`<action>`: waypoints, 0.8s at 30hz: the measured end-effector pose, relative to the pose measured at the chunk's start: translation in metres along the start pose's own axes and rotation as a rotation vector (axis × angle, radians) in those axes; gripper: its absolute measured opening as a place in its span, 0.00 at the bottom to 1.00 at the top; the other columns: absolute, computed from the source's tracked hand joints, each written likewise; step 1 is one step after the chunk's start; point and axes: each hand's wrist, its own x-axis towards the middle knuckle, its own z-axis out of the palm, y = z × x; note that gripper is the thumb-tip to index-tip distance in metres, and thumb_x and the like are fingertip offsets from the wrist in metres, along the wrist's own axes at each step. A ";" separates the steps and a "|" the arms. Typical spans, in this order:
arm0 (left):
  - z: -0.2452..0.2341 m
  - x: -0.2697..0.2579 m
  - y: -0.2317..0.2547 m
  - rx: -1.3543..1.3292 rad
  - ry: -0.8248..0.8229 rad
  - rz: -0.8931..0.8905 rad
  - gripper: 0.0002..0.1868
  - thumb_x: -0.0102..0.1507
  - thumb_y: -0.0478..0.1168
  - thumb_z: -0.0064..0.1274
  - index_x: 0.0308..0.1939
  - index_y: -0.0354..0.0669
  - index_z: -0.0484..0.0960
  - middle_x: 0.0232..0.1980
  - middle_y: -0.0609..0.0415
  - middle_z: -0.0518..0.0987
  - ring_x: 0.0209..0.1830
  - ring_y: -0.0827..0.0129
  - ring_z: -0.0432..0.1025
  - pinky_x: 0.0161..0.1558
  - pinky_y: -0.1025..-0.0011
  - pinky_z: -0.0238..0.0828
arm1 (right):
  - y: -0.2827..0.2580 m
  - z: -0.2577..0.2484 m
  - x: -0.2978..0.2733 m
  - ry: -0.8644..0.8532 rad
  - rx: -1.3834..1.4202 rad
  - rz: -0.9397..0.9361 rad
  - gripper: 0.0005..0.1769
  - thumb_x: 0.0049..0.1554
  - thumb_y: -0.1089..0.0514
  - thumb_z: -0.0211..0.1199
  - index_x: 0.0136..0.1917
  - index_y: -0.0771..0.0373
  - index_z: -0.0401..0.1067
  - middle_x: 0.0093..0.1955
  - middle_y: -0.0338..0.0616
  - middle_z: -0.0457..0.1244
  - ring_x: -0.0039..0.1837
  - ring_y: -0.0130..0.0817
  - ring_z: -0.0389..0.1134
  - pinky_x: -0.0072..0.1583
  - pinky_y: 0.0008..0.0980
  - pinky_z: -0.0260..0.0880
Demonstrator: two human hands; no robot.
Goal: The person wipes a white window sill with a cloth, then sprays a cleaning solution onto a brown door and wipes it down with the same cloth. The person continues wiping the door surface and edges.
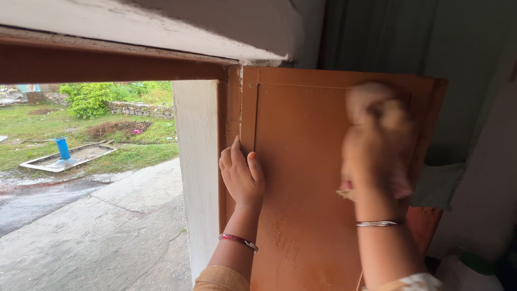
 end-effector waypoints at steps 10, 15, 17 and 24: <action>0.000 -0.002 0.000 0.013 -0.007 -0.014 0.35 0.75 0.59 0.28 0.66 0.30 0.73 0.56 0.42 0.74 0.57 0.47 0.68 0.61 0.54 0.65 | -0.009 0.023 -0.011 0.066 -0.247 -0.418 0.19 0.50 0.65 0.62 0.56 0.65 0.75 0.70 0.62 0.58 0.64 0.61 0.57 0.63 0.57 0.57; 0.000 -0.002 -0.001 0.001 -0.011 -0.014 0.35 0.74 0.58 0.31 0.67 0.30 0.72 0.56 0.41 0.74 0.57 0.46 0.68 0.61 0.54 0.64 | 0.026 -0.003 0.021 0.102 -0.117 -0.255 0.23 0.52 0.64 0.61 0.63 0.63 0.73 0.70 0.61 0.56 0.66 0.60 0.58 0.64 0.56 0.58; -0.002 -0.005 -0.001 0.019 -0.011 -0.020 0.35 0.74 0.58 0.32 0.68 0.30 0.72 0.56 0.41 0.74 0.57 0.46 0.68 0.60 0.54 0.64 | 0.028 0.001 0.022 0.129 -0.087 -0.205 0.25 0.53 0.64 0.61 0.65 0.63 0.73 0.71 0.61 0.56 0.66 0.60 0.58 0.64 0.55 0.59; -0.004 -0.002 0.003 0.026 0.000 -0.001 0.34 0.73 0.58 0.33 0.68 0.30 0.71 0.57 0.40 0.74 0.58 0.45 0.68 0.60 0.54 0.65 | -0.049 0.047 0.012 0.075 -0.216 -0.355 0.25 0.54 0.64 0.61 0.66 0.61 0.73 0.72 0.56 0.57 0.67 0.55 0.60 0.66 0.54 0.61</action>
